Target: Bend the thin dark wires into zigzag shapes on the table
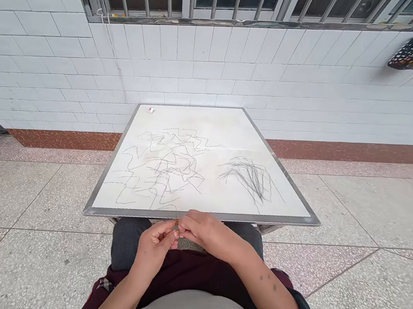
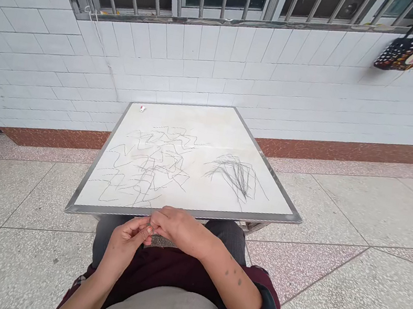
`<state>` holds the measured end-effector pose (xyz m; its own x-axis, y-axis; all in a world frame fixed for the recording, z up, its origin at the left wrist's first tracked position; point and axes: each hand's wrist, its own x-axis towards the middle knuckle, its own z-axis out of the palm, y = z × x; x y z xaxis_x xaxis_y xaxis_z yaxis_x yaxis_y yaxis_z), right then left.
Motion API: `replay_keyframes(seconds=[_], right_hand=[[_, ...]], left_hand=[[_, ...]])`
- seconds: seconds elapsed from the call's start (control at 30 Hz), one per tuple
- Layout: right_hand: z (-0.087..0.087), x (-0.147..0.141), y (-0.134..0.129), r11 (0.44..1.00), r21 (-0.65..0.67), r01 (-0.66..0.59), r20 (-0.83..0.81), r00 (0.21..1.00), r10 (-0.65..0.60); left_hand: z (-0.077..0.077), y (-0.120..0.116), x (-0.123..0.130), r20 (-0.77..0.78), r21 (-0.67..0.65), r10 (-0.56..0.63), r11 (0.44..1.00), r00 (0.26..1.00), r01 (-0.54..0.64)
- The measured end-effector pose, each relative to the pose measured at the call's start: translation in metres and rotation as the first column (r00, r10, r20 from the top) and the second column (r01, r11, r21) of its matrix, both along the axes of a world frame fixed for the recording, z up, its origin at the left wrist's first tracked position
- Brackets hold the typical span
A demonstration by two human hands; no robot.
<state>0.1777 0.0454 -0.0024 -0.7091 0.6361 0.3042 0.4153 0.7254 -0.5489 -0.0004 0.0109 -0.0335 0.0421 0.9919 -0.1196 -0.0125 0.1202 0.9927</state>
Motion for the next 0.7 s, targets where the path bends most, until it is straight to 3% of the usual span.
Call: replay_keyframes(seconds=[0.1,0.2,0.27,0.33,0.4,0.47,0.6,0.7], right_hand=[[0.001,-0.001,0.003,1.0,0.024,-0.014,-0.018,1.0,0.015],[-0.004,0.001,0.007,0.994,0.04,0.105,-0.176,0.98,-0.096],[-0.011,0.003,0.009,0.967,-0.065,0.246,-0.324,0.912,-0.254],[-0.02,0.003,0.009,0.915,-0.289,0.281,-0.426,0.818,-0.386],[-0.03,0.001,0.006,0.844,-0.508,0.174,-0.48,0.756,-0.445],[-0.037,-0.004,0.003,0.772,-0.635,0.038,-0.523,0.715,-0.465],[-0.041,-0.013,-0.002,0.69,-0.72,-0.073,-0.576,0.617,-0.536],[-0.038,-0.015,-0.001,0.672,-0.735,-0.086,-0.58,0.593,-0.559]], left_hand=[[-0.005,0.001,-0.001,0.032,-0.03,0.01,1.0,0.999,-0.009],[-0.005,0.003,-0.005,0.102,-0.045,0.063,0.997,0.993,-0.058],[-0.003,0.004,-0.007,0.145,-0.047,0.11,0.993,0.983,-0.104],[0.0,0.004,-0.009,0.171,-0.05,0.147,0.989,0.974,-0.14],[0.001,0.004,-0.01,0.176,-0.049,0.168,0.986,0.97,-0.162],[0.002,0.003,-0.009,0.159,-0.04,0.169,0.986,0.973,-0.165],[0.002,0.001,-0.008,0.076,-0.019,0.154,0.988,0.985,-0.153],[0.003,0.0,-0.008,-0.002,0.002,0.11,0.994,0.994,-0.11]])
